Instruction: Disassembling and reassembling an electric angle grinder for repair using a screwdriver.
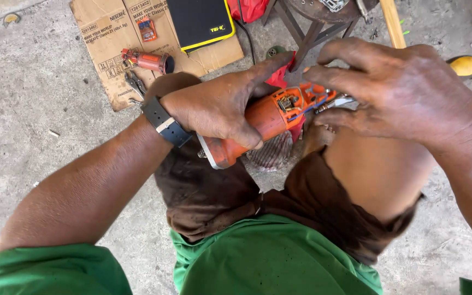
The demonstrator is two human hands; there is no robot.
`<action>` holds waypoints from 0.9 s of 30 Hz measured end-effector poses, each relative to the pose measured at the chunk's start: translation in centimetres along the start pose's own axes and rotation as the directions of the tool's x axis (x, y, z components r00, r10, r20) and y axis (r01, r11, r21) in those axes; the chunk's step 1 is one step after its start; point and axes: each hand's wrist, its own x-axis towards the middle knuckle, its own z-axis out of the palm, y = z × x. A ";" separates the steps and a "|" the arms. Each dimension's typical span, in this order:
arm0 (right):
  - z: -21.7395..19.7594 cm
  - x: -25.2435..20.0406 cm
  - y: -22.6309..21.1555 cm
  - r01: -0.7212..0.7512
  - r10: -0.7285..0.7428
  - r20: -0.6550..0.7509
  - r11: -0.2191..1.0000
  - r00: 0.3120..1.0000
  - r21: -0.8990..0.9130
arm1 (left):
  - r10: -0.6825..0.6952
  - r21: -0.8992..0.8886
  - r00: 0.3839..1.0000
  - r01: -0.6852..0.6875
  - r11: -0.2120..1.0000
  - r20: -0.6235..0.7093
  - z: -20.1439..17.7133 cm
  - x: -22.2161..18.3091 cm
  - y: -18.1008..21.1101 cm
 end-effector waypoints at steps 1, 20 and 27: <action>0.1 0.8 0.0 0.003 -0.003 0.001 1.000 1.000 0.004 | -0.003 -0.003 1.000 0.003 1.000 -0.002 -0.6 0.3 -0.1; 7.4 4.3 2.0 0.089 0.195 -0.197 0.455 0.961 0.886 | -0.072 -0.441 0.996 0.088 0.893 0.054 -11.4 5.6 -0.3; 9.5 6.7 -0.2 -0.131 0.560 -0.256 0.558 0.788 0.819 | 0.264 -0.798 0.815 -0.569 0.198 -0.516 0.1 8.3 -13.7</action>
